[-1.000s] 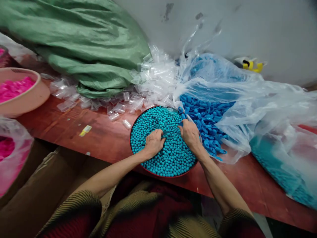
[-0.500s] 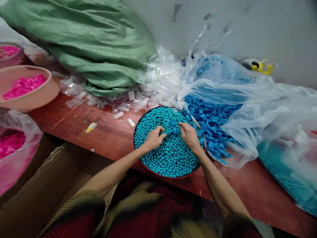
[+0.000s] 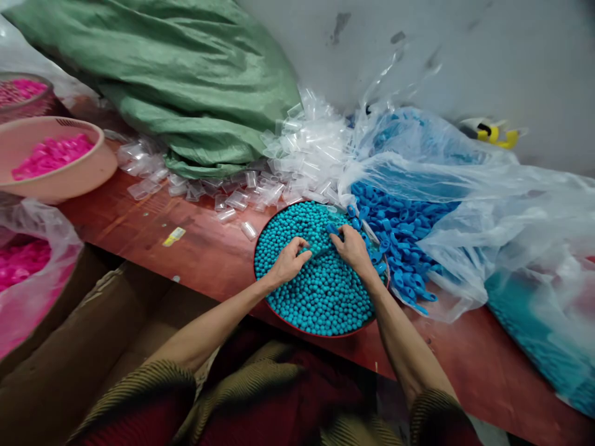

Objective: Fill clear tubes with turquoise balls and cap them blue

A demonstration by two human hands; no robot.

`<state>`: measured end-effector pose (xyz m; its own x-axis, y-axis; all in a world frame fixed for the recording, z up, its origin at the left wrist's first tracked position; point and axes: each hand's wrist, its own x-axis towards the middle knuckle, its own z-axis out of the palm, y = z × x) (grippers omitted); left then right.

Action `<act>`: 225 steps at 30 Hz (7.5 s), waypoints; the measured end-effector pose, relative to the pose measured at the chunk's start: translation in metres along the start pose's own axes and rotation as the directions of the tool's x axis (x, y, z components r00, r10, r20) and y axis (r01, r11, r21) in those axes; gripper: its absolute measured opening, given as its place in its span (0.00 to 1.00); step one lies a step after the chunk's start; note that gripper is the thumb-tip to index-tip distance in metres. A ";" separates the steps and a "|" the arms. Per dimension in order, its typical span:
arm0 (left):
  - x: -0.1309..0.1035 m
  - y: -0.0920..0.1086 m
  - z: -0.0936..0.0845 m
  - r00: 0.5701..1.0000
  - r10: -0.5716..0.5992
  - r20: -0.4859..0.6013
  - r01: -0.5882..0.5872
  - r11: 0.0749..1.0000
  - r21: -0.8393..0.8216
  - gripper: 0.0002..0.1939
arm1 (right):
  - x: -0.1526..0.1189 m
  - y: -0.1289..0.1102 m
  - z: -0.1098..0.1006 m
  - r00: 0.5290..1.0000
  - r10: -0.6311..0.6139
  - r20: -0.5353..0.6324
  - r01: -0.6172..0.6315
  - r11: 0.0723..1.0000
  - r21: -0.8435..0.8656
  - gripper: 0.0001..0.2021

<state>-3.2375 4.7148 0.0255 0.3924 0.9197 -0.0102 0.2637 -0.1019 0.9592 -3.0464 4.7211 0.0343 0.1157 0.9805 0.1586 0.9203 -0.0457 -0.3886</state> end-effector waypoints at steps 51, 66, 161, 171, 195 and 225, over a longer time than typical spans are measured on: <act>-0.002 0.028 0.002 0.968 -0.047 0.245 0.098 0.975 -0.200 0.28 | -0.047 -0.023 -0.028 0.998 -0.007 0.070 -0.051 0.616 0.786 0.12; -0.014 0.033 0.006 0.969 -0.019 0.248 0.081 0.967 -0.240 0.30 | -0.058 -0.028 -0.029 0.999 0.014 -0.036 0.015 0.725 0.688 0.12; 0.023 0.001 0.001 0.993 -0.032 0.115 0.017 0.991 0.132 0.08 | -0.030 0.007 -0.013 0.981 -0.124 0.153 0.094 0.977 0.190 0.14; 0.011 0.014 -0.002 0.961 -0.109 0.252 0.139 0.984 -0.107 0.16 | -0.034 -0.018 -0.013 0.985 -0.125 0.117 0.025 0.783 0.622 0.15; -0.008 0.023 0.003 0.942 -0.133 0.309 0.204 0.957 -0.209 0.32 | -0.051 -0.026 -0.013 0.955 0.179 0.236 -0.292 0.445 0.847 0.15; -0.014 0.029 0.006 0.961 -0.092 0.262 0.181 0.922 -0.341 0.28 | -0.056 -0.025 -0.023 0.983 0.040 0.179 -0.170 0.570 0.804 0.11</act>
<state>-3.2300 4.6968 0.0516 0.5832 0.7939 -0.1722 0.0139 0.2022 0.9792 -3.0669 4.6630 0.0560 0.0834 0.9963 -0.0221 0.2046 -0.0388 -0.9781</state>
